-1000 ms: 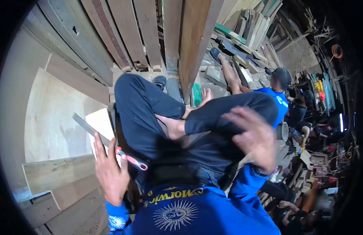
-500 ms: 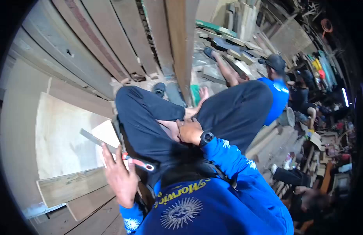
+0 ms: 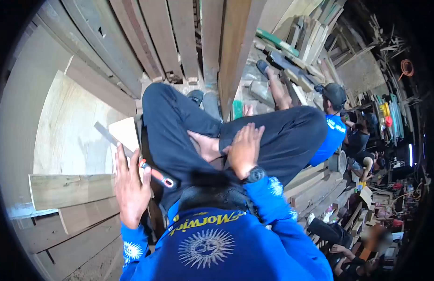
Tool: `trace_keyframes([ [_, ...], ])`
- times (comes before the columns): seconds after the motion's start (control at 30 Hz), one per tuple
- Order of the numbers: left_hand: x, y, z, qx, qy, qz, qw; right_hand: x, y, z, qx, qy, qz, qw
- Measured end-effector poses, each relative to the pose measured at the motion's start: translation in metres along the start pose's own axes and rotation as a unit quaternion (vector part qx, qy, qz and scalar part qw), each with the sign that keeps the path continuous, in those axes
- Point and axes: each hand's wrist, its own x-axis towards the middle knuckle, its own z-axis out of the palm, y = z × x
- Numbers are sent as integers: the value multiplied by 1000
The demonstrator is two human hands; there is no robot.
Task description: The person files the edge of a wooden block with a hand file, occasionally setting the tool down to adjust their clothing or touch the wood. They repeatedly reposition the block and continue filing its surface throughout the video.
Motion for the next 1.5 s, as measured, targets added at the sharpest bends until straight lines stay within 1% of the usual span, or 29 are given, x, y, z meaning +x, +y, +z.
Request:
trace_keyframes([
  [0.07, 1, 0, -1, -5, -9, -13, 1000, 14, -78, 100, -92, 26, -16, 995],
  [0.13, 2, 0, 0, 1, -11, -17, 1000, 23, -76, 88, -65, -16, -22, 998],
  [0.27, 3, 2, 0, 4, -19, -11, 1000, 24, -30, 80, 5, 86, -122, 989],
  [0.33, 3, 3, -1, 6, -12, 0, 1000, 6, 6, 25, 109, -14, -200, 974],
  [0.37, 3, 2, 0, 4, -9, 6, 1000, -5, 17, 38, 151, 85, -198, 965],
  [0.43, 4, 1, 2, 5, -13, 2, 1000, -20, 43, 19, 133, 32, -211, 968],
  [0.47, 3, 1, -2, 7, -15, -4, 1000, -25, 47, 21, 123, 49, -201, 970],
  [0.5, 3, 6, -7, -3, -44, -34, 998, -25, 51, 7, 134, 11, -218, 967],
  [0.53, 3, 6, -6, 2, -33, -32, 999, -20, 47, 18, 140, 12, -216, 966],
  [0.57, 4, 0, -2, 8, -4, -2, 1000, -19, 38, 33, 101, 106, -211, 966],
  [0.6, 5, 9, -11, -12, -31, -30, 999, -12, 30, 26, 80, 70, -217, 970],
  [0.67, 3, 0, -8, -4, -16, -3, 1000, 13, 11, 70, 84, 89, -186, 975],
  [0.73, 3, 4, -9, -4, -38, -36, 999, 34, -1, 77, 50, 123, -165, 977],
  [0.8, 4, -3, -5, -10, -18, -8, 1000, 41, -7, 70, 79, 16, -152, 985],
  [0.83, 4, -4, -6, -6, -25, -11, 1000, 38, -6, 76, 65, 108, -172, 977],
  [0.87, 4, -4, -7, -7, -24, -12, 1000, 28, -6, 64, 63, 110, -173, 977],
  [0.93, 4, -4, -8, 0, -25, -11, 1000, 1, -4, 39, 103, 18, -184, 977],
  [1.0, 4, -7, -7, -24, -23, -19, 999, -30, -3, 34, 82, 18, -198, 977],
  [1.03, 4, -7, -7, -21, -21, -14, 999, -33, 5, 8, 92, -25, -228, 969],
  [1.07, 3, -6, -5, -19, -16, -13, 1000, -29, 8, -7, 84, -21, -236, 968],
  [1.1, 3, -6, -5, -10, -16, -10, 1000, -24, 8, -18, 292, 8, -252, 923],
  [1.13, 0, -7, -5, -8, -19, -10, 1000, -24, 5, -29, 491, 33, -249, 834],
  [1.2, 2, -7, -3, -4, -11, -2, 1000, -19, -13, -68, 617, -24, -260, 743],
  [1.27, 0, -5, -6, -1, -21, -11, 1000, -12, -55, -65, 676, -18, -306, 670],
  [1.33, 0, -9, -4, -50, -6, -18, 999, -7, -88, -73, 703, -167, -313, 617],
  [1.4, 0, -10, -6, -65, -20, -23, 997, -6, -117, -82, 673, -202, -328, 631],
  [1.43, 0, -12, -4, -82, -9, -20, 996, -11, -125, -90, 706, -234, -286, 604],
  [1.47, 1, -14, -3, -101, 1, -17, 995, -10, -126, -88, 709, -233, -284, 602],
  [1.5, 0, -17, -6, -97, -20, -13, 995, -7, -127, -85, 698, -218, -299, 613],
])
